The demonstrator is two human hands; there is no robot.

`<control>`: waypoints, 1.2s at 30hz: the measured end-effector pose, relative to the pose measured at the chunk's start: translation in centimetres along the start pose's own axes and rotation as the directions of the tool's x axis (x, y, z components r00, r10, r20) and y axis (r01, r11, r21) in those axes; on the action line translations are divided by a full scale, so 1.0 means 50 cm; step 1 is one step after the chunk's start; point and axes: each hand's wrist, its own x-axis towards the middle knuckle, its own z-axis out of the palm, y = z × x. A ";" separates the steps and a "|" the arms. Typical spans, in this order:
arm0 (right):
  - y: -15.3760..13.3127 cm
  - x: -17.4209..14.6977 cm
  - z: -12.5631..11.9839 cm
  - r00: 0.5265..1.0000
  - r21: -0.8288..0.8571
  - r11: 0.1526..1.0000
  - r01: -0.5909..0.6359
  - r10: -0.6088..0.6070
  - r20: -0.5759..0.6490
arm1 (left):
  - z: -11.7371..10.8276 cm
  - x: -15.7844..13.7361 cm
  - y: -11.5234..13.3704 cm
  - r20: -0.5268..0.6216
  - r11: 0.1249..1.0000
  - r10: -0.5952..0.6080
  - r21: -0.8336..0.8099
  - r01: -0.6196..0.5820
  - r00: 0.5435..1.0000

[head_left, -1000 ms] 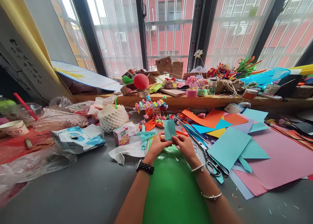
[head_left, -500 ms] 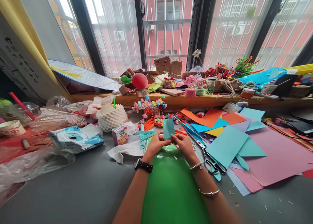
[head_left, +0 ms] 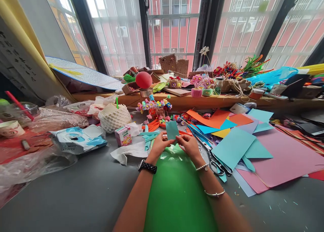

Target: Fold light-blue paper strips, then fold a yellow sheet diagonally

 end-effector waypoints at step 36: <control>-0.005 0.000 -0.002 0.993 -0.094 0.993 0.078 -0.069 0.096 | -0.005 0.003 0.000 -0.095 0.996 -0.091 -0.032 0.089 0.991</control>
